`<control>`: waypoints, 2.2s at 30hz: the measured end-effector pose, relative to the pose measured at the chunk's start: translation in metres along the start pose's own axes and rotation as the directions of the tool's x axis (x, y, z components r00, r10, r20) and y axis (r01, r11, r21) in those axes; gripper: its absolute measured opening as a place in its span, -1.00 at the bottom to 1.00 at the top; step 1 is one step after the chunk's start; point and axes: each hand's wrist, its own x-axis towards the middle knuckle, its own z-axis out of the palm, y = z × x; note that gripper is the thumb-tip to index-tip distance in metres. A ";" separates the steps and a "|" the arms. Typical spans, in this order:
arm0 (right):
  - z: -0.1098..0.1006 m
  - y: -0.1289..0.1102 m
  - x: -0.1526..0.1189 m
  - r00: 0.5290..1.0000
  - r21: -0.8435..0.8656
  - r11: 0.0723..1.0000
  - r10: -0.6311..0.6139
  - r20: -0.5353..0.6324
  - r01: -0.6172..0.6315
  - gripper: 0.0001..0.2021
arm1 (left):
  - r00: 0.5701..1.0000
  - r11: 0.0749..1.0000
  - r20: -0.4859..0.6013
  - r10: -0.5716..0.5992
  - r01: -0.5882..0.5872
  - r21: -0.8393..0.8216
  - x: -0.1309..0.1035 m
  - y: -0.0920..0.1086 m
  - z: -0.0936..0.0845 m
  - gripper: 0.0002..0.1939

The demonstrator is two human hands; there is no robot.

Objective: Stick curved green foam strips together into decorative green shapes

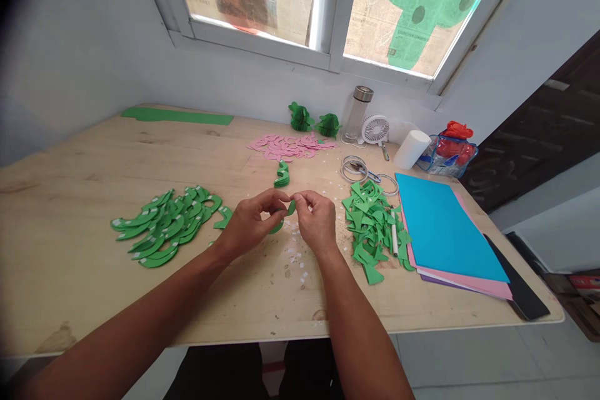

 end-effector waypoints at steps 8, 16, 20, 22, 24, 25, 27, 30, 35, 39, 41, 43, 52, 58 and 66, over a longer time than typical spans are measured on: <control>0.004 0.007 0.002 0.996 0.185 0.979 0.085 0.037 -0.090 -0.79 | 0.970 0.872 0.174 -0.169 0.229 -0.433 0.007 -0.007 -0.003 -0.80; 0.005 0.003 0.002 0.980 0.384 0.902 0.176 0.098 -0.200 -0.82 | 0.967 0.908 0.223 -0.124 0.201 -0.368 0.008 -0.007 -0.010 -0.86; 0.004 0.001 0.002 0.976 0.375 0.901 0.190 0.106 -0.216 -0.82 | 0.956 0.882 0.264 -0.126 0.230 -0.412 0.009 -0.010 -0.010 -0.84; 0.004 0.001 0.002 0.972 0.393 0.890 0.198 0.127 -0.233 -0.82 | 0.953 0.870 0.268 -0.139 0.247 -0.428 0.009 -0.011 -0.010 -0.82; 0.004 0.001 0.001 0.968 0.414 0.876 0.205 0.146 -0.248 -0.80 | 0.950 0.858 0.271 -0.155 0.266 -0.439 0.009 -0.011 -0.009 -0.80; 0.004 0.001 0.001 0.967 0.420 0.872 0.206 0.151 -0.251 -0.80 | 0.948 0.852 0.274 -0.163 0.275 -0.446 0.009 -0.011 -0.010 -0.79; 0.004 0.001 0.001 0.966 0.423 0.870 0.205 0.157 -0.253 -0.78 | 0.945 0.838 0.276 -0.178 0.292 -0.461 0.009 -0.011 -0.010 -0.79; 0.003 0.000 0.001 0.967 0.419 0.873 0.200 0.158 -0.249 -0.74 | 0.942 0.820 0.268 -0.200 0.311 -0.481 0.009 -0.009 -0.010 -0.78; 0.002 -0.005 0.001 0.970 0.380 0.894 0.206 0.127 -0.239 -0.71 | 0.943 0.803 0.214 -0.257 0.331 -0.495 0.009 -0.003 -0.011 -0.77; 0.002 -0.010 0.000 0.964 0.362 0.895 0.223 0.142 -0.261 -0.78 | 0.950 0.809 0.163 -0.266 0.312 -0.499 0.008 0.000 -0.012 -0.76; 0.003 -0.011 0.000 0.962 0.371 0.888 0.231 0.148 -0.271 -0.81 | 0.953 0.803 0.147 -0.265 0.303 -0.513 0.008 -0.001 -0.013 -0.76; 0.004 -0.011 -0.001 0.961 0.385 0.882 0.224 0.163 -0.271 -0.83 | 0.953 0.796 0.142 -0.266 0.300 -0.525 0.008 -0.002 -0.013 -0.76; 0.009 0.001 -0.001 0.973 0.350 0.910 0.181 0.144 -0.222 -0.85 | 0.960 0.814 0.135 -0.247 0.281 -0.509 0.008 -0.008 -0.007 -0.75; 0.007 0.000 0.000 0.964 0.435 0.861 0.211 0.164 -0.263 -0.83 | 0.957 0.798 0.173 -0.233 0.290 -0.529 0.008 -0.005 -0.009 -0.76; 0.003 -0.003 -0.001 0.950 0.461 0.833 0.233 0.208 -0.305 -0.83 | 0.946 0.787 0.236 -0.221 0.316 -0.530 0.009 -0.001 -0.015 -0.74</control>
